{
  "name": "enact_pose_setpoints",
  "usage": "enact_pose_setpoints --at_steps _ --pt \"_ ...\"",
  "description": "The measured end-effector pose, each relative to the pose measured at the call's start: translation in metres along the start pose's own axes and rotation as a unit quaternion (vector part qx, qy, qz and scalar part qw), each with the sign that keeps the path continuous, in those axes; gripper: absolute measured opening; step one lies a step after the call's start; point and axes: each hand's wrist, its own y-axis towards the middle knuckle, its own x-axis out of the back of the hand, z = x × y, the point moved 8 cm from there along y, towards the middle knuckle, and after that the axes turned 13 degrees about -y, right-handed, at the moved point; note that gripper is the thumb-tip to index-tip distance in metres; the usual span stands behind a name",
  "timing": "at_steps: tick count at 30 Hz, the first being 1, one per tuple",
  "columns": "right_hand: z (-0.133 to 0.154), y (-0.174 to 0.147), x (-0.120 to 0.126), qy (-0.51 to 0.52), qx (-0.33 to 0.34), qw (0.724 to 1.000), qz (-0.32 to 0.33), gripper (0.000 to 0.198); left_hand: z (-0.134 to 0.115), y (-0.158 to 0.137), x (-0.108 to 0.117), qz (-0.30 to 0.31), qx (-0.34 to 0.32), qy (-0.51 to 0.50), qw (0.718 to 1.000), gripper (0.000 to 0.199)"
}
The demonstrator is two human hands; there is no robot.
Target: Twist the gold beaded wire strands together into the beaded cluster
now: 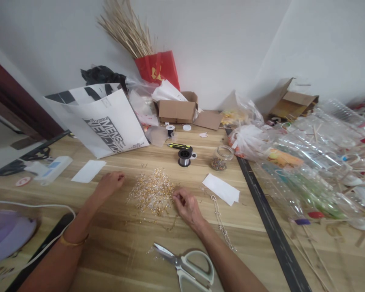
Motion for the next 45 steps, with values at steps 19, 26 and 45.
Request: enact_pose_setpoints --at_steps 19,26,45 --pt "-0.002 0.0 -0.002 0.0 -0.003 1.0 0.003 0.012 -0.015 -0.002 0.009 0.021 0.003 -0.309 0.951 0.021" --pt "-0.004 0.0 -0.001 0.011 -0.016 1.0 0.003 0.012 -0.094 -0.031 -0.027 0.208 -0.094 -0.544 0.807 0.021" --pt "-0.008 0.002 0.002 0.027 -0.059 0.998 0.003 0.014 -0.13 -0.046 -0.065 0.19 -0.14 -0.476 0.847 0.008"
